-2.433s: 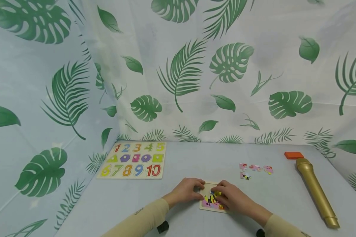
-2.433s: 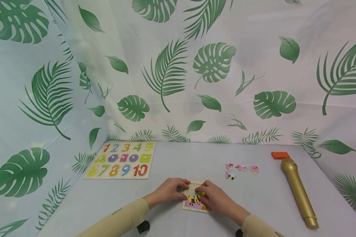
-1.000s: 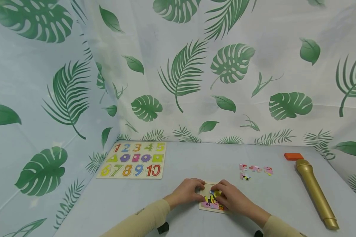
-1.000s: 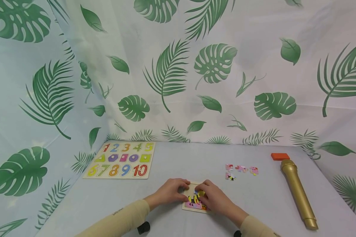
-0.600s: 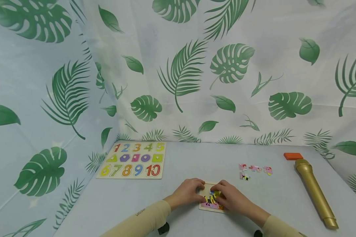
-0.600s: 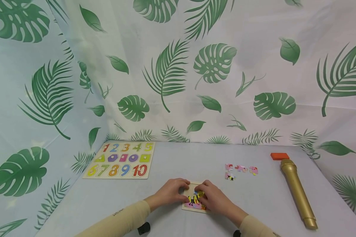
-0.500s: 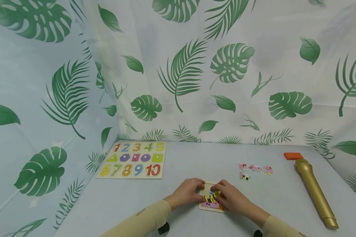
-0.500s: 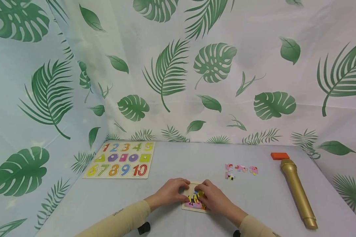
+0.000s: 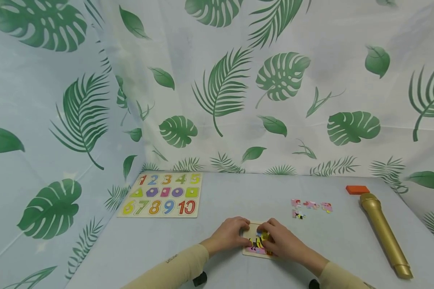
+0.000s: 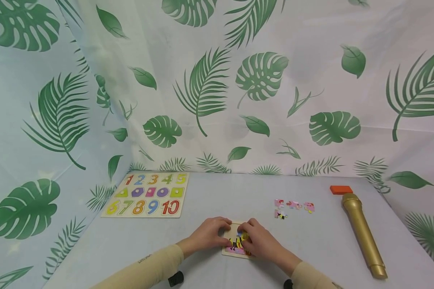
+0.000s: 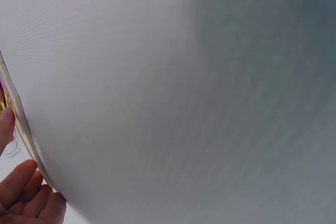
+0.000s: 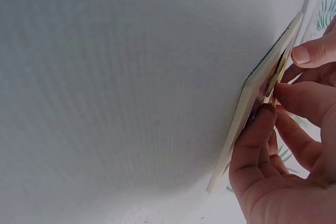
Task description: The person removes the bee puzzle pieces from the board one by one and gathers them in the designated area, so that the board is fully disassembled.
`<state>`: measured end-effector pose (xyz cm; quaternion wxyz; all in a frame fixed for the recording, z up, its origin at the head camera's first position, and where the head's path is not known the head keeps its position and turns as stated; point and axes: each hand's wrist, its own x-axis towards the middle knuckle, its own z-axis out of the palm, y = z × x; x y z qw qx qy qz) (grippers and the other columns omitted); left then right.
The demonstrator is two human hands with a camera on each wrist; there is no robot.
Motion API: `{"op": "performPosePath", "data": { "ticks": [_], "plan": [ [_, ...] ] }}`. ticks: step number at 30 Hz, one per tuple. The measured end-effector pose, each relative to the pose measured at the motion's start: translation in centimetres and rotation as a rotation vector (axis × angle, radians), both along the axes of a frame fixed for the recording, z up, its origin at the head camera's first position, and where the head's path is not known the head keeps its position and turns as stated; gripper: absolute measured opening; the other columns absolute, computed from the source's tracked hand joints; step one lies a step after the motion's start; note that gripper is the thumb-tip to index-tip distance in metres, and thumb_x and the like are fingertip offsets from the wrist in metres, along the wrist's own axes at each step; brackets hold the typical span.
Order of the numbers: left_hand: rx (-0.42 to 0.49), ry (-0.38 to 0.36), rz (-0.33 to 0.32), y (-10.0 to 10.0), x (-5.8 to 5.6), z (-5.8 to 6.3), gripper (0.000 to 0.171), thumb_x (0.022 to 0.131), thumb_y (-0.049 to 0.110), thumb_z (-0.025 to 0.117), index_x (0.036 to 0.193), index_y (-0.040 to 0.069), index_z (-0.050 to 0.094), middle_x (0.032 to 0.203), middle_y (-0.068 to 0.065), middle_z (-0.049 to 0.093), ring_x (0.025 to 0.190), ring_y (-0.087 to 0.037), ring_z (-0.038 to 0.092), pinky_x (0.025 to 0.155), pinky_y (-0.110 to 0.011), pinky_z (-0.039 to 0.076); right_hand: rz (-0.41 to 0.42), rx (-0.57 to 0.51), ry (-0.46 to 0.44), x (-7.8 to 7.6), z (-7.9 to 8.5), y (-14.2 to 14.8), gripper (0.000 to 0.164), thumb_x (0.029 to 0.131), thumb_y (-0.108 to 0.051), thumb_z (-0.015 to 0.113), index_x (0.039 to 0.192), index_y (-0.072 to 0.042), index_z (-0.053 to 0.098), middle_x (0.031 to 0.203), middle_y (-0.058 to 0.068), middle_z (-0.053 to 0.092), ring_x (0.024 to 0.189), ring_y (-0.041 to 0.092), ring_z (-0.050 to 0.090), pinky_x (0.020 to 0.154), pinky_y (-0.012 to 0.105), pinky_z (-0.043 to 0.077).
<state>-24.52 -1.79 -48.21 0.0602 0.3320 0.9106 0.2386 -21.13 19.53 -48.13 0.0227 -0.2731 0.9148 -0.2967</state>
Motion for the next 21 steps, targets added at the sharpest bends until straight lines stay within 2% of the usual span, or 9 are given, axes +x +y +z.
{"op": "performPosePath", "data": {
  "ticks": [6,14,21],
  "plan": [
    [-0.010,0.009,0.025,0.29,0.50,0.40,0.045,0.076,0.033,0.084,0.107,0.004,0.070,0.123,-0.004,0.065,0.116,-0.016,0.059,0.099,-0.027,0.046,0.009,0.025,-0.045,-0.08,0.26,-0.02,0.026,0.087,-0.007,0.069,0.112,-0.007,0.062,0.099,0.001,0.051,0.078,0.006,0.046,0.067,0.024,0.046],
    [-0.040,0.040,0.021,0.38,0.46,0.37,0.045,0.075,0.034,0.085,0.106,0.004,0.069,0.122,-0.004,0.064,0.114,-0.015,0.059,0.098,-0.025,0.047,0.036,0.072,-0.008,-0.02,0.45,-0.07,0.025,0.089,-0.006,0.068,0.113,-0.008,0.063,0.097,0.000,0.051,0.078,0.006,0.046,0.068,0.025,0.047],
    [-0.036,0.012,0.054,0.52,0.52,0.25,0.050,0.075,0.039,0.084,0.109,0.006,0.068,0.121,-0.002,0.064,0.112,-0.014,0.059,0.094,-0.025,0.049,0.061,0.073,0.051,0.00,0.40,-0.01,0.024,0.088,-0.005,0.069,0.112,-0.007,0.063,0.096,0.000,0.051,0.075,0.005,0.045,0.065,0.024,0.046]
  ]
}}
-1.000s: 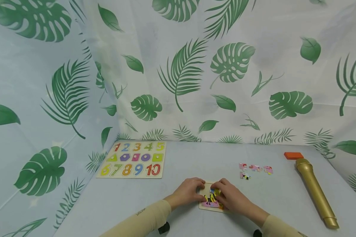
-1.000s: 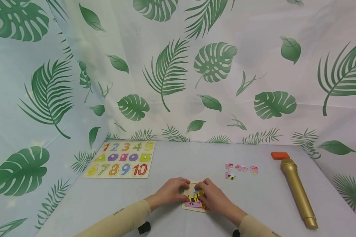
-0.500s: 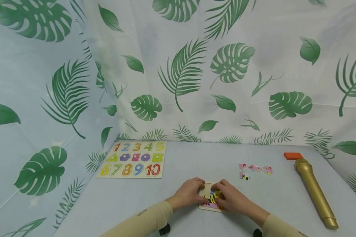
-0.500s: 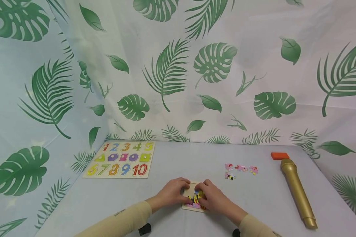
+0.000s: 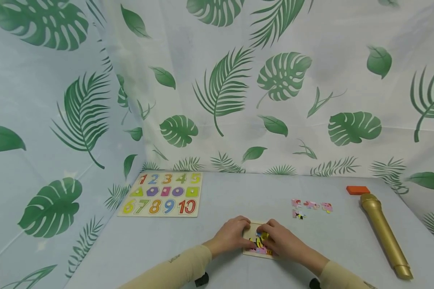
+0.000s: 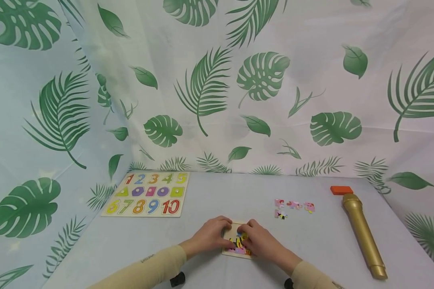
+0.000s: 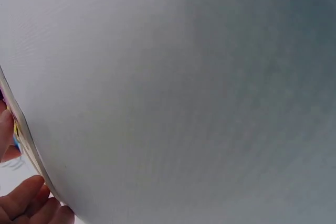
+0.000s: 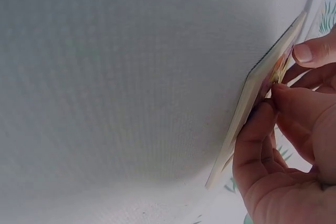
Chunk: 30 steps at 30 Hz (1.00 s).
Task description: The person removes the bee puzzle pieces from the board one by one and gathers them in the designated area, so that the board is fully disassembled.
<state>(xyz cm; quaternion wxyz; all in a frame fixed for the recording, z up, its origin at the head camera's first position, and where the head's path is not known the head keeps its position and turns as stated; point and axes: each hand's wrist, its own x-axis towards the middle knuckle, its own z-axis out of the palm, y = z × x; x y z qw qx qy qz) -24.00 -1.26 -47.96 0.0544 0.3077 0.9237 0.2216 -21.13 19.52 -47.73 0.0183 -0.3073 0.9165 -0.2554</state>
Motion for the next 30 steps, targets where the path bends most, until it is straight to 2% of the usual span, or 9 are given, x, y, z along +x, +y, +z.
{"op": "performPosePath", "data": {
  "ticks": [6,9,15,21,30],
  "plan": [
    [0.005,0.027,-0.035,-0.1,0.1,0.1,0.036,0.077,0.031,0.084,0.103,0.008,0.074,0.119,0.001,0.067,0.114,-0.012,0.060,0.097,-0.025,0.047,0.000,-0.003,-0.020,-0.1,-0.1,0.0,0.023,0.088,-0.006,0.069,0.111,-0.006,0.064,0.096,0.000,0.053,0.077,0.005,0.045,0.066,0.025,0.047],
    [0.030,0.015,-0.050,-0.1,0.2,0.0,0.028,0.077,0.025,0.084,0.099,0.009,0.076,0.118,0.002,0.069,0.117,-0.012,0.060,0.100,-0.026,0.046,0.000,-0.006,-0.033,-0.1,-0.3,0.0,0.023,0.088,-0.005,0.068,0.111,-0.006,0.064,0.096,0.000,0.053,0.077,0.005,0.045,0.065,0.025,0.046],
    [0.096,0.011,-0.093,0.3,0.8,0.1,0.021,0.079,0.021,0.083,0.094,0.007,0.077,0.108,0.002,0.073,0.104,-0.006,0.065,0.090,-0.019,0.049,0.015,-0.020,0.010,-0.2,-0.3,0.2,0.024,0.087,-0.004,0.068,0.111,-0.006,0.064,0.096,0.000,0.054,0.077,0.005,0.045,0.065,0.025,0.046],
    [0.132,-0.018,-0.033,0.9,1.2,-0.2,0.022,0.076,0.022,0.085,0.091,0.007,0.076,0.106,0.002,0.072,0.099,-0.005,0.064,0.087,-0.019,0.050,0.024,-0.035,0.006,-0.2,-0.4,0.3,0.024,0.088,-0.004,0.068,0.112,-0.006,0.064,0.097,0.000,0.054,0.078,0.004,0.045,0.066,0.025,0.046],
    [0.153,-0.031,0.005,1.1,1.4,-0.3,0.021,0.075,0.020,0.086,0.088,0.009,0.075,0.106,0.003,0.071,0.098,-0.006,0.064,0.087,-0.021,0.050,0.017,-0.032,0.100,0.1,-0.5,0.1,0.024,0.088,0.000,0.066,0.111,-0.006,0.064,0.099,0.002,0.053,0.078,0.005,0.049,0.066,0.025,0.050]
  ]
}}
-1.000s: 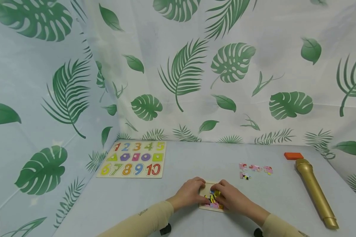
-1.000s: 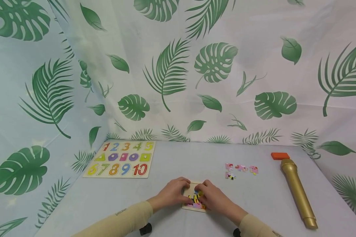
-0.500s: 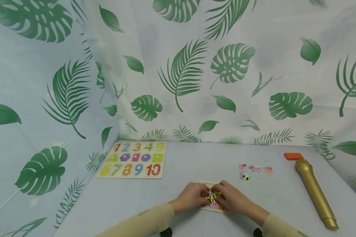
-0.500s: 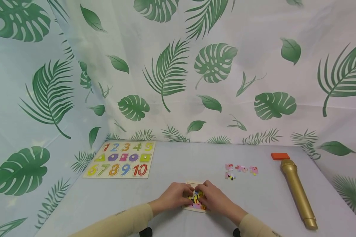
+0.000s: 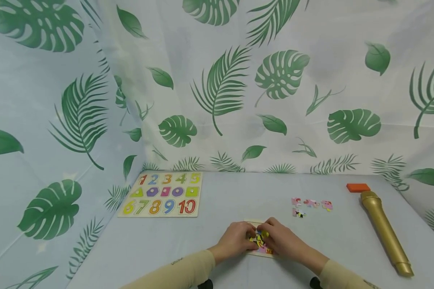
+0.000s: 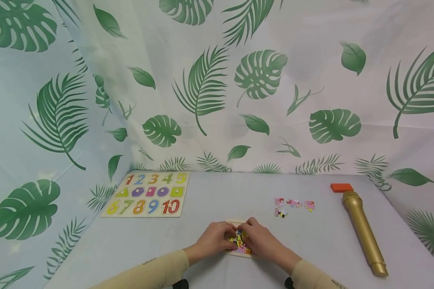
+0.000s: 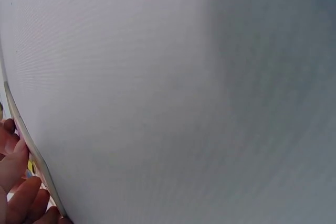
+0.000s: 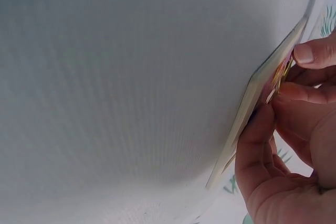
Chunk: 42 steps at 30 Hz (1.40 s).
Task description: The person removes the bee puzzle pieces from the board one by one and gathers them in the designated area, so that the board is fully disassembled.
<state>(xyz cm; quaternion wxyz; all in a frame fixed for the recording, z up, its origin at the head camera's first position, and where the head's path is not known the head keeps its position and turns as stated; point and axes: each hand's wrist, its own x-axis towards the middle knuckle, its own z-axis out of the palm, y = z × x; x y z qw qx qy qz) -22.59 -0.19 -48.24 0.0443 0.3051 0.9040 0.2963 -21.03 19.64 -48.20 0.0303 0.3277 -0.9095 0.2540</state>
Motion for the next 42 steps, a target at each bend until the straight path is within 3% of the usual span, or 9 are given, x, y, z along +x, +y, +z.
{"op": "performPosePath", "data": {
  "ticks": [10,15,22,29,35,42],
  "plan": [
    [-0.040,0.017,0.001,0.0,-0.2,0.0,0.023,0.074,0.023,0.086,0.088,0.010,0.074,0.106,0.004,0.071,0.100,-0.006,0.064,0.086,-0.020,0.050,-0.018,-0.045,-0.132,-0.3,0.6,0.5,0.025,0.091,-0.001,0.063,0.116,-0.005,0.063,0.103,0.004,0.055,0.076,0.003,0.049,0.066,0.023,0.049],
    [-0.067,0.028,-0.016,-0.1,-0.2,0.2,0.022,0.075,0.025,0.086,0.087,0.010,0.075,0.107,0.004,0.071,0.101,-0.006,0.064,0.087,-0.020,0.050,-0.087,-0.072,-0.187,-0.9,1.2,1.5,0.023,0.093,-0.007,0.062,0.116,-0.007,0.065,0.106,0.003,0.058,0.081,0.005,0.056,0.072,0.026,0.052],
    [-0.118,-0.068,-0.062,-0.6,-1.2,0.8,0.023,0.082,0.024,0.080,0.100,0.011,0.075,0.104,0.007,0.071,0.096,-0.001,0.061,0.085,-0.018,0.049,-0.174,-0.114,-0.170,-2.2,1.7,4.4,0.025,0.092,-0.012,0.067,0.117,-0.007,0.066,0.111,0.005,0.064,0.085,0.009,0.059,0.071,0.027,0.052],
    [-0.211,-0.021,-0.128,-1.4,-1.9,1.1,0.025,0.082,0.025,0.080,0.103,0.012,0.075,0.126,0.001,0.064,0.120,-0.011,0.056,0.103,-0.026,0.042,-0.285,-0.071,-0.153,-3.8,1.9,8.5,0.029,0.090,-0.011,0.069,0.117,-0.001,0.066,0.115,0.015,0.065,0.091,0.023,0.063,0.074,0.035,0.055],
    [-0.219,-0.013,-0.134,-1.5,-1.9,0.9,0.027,0.082,0.026,0.080,0.105,0.013,0.074,0.129,0.001,0.062,0.123,-0.011,0.054,0.104,-0.027,0.041,-0.329,0.009,-0.206,-4.6,1.8,11.7,0.032,0.089,-0.008,0.068,0.118,0.004,0.064,0.114,0.020,0.065,0.095,0.031,0.062,0.079,0.046,0.056],
    [-0.200,-0.019,-0.134,-1.6,-2.0,0.8,0.028,0.082,0.027,0.080,0.105,0.013,0.074,0.128,0.001,0.063,0.122,-0.011,0.055,0.104,-0.026,0.042,-0.339,0.078,-0.241,-4.8,2.2,13.6,0.033,0.088,-0.008,0.070,0.118,0.005,0.063,0.109,0.019,0.064,0.093,0.031,0.061,0.080,0.049,0.055]
  ]
}}
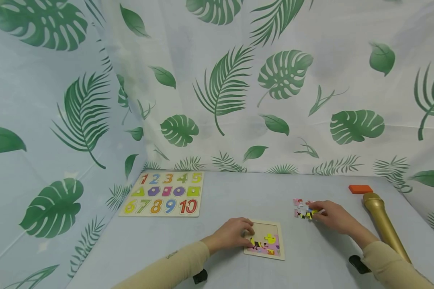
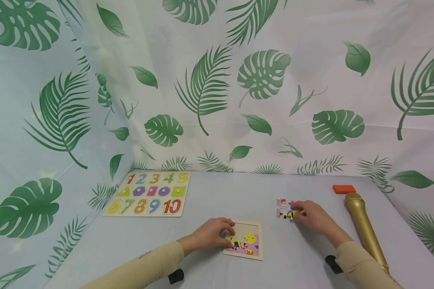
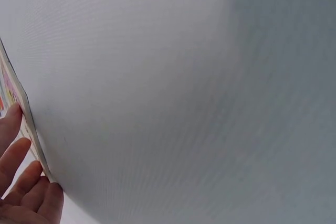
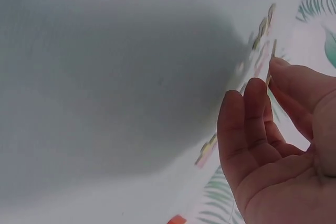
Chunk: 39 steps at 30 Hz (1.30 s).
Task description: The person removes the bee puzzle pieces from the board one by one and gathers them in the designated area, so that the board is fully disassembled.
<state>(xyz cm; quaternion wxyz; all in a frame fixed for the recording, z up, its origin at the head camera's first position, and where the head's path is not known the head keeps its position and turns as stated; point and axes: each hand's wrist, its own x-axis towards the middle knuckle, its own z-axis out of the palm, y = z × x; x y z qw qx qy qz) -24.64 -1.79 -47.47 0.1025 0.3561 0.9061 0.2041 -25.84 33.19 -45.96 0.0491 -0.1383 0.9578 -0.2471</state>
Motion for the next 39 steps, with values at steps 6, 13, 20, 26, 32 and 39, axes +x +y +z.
{"op": "performPosePath", "data": {
  "ticks": [6,13,20,26,32,39],
  "plan": [
    [0.016,-0.016,0.014,-0.03,-0.08,-0.10,0.028,0.081,0.026,0.081,0.105,0.013,0.074,0.128,0.001,0.063,0.122,-0.011,0.055,0.104,-0.027,0.042,0.009,0.047,-0.021,-0.26,-0.23,0.71,0.033,0.087,-0.008,0.071,0.116,0.005,0.064,0.105,0.015,0.065,0.092,0.029,0.059,0.081,0.050,0.054],
    [0.025,-0.038,0.023,0.00,0.03,-0.15,0.028,0.081,0.025,0.081,0.104,0.013,0.074,0.128,0.002,0.063,0.123,-0.011,0.054,0.105,-0.028,0.041,-0.008,0.059,-0.013,-0.28,-0.58,0.59,0.030,0.087,-0.006,0.071,0.114,0.002,0.065,0.102,0.012,0.063,0.089,0.026,0.057,0.079,0.048,0.053],
    [0.033,-0.062,0.034,-0.01,0.14,-0.15,0.027,0.081,0.025,0.081,0.105,0.014,0.074,0.129,0.003,0.062,0.124,-0.011,0.053,0.106,-0.029,0.040,-0.020,0.067,-0.004,-0.41,-0.71,0.62,0.028,0.087,-0.003,0.069,0.114,0.002,0.066,0.104,0.017,0.061,0.089,0.028,0.057,0.079,0.050,0.053],
    [0.028,-0.069,0.045,-0.01,0.21,0.06,0.027,0.081,0.026,0.081,0.104,0.015,0.074,0.129,0.005,0.062,0.124,-0.010,0.052,0.106,-0.029,0.040,-0.024,0.076,0.008,-0.60,-0.85,0.68,0.026,0.086,-0.003,0.069,0.112,0.001,0.067,0.103,0.017,0.061,0.095,0.035,0.057,0.083,0.055,0.051],
    [0.030,-0.067,0.041,0.00,0.19,0.10,0.027,0.081,0.025,0.081,0.104,0.014,0.074,0.129,0.004,0.062,0.124,-0.010,0.053,0.106,-0.029,0.040,-0.023,0.069,0.013,-0.57,-0.92,0.75,0.026,0.086,-0.002,0.069,0.112,0.001,0.067,0.102,0.016,0.061,0.093,0.033,0.058,0.081,0.054,0.052],
    [0.028,-0.060,0.039,0.01,0.22,0.12,0.027,0.080,0.025,0.081,0.104,0.014,0.074,0.128,0.003,0.063,0.123,-0.010,0.054,0.106,-0.029,0.041,-0.024,0.069,-0.006,-0.54,-0.70,0.67,0.026,0.087,-0.002,0.068,0.113,0.001,0.066,0.104,0.018,0.060,0.094,0.034,0.057,0.082,0.054,0.052]
  ]
}}
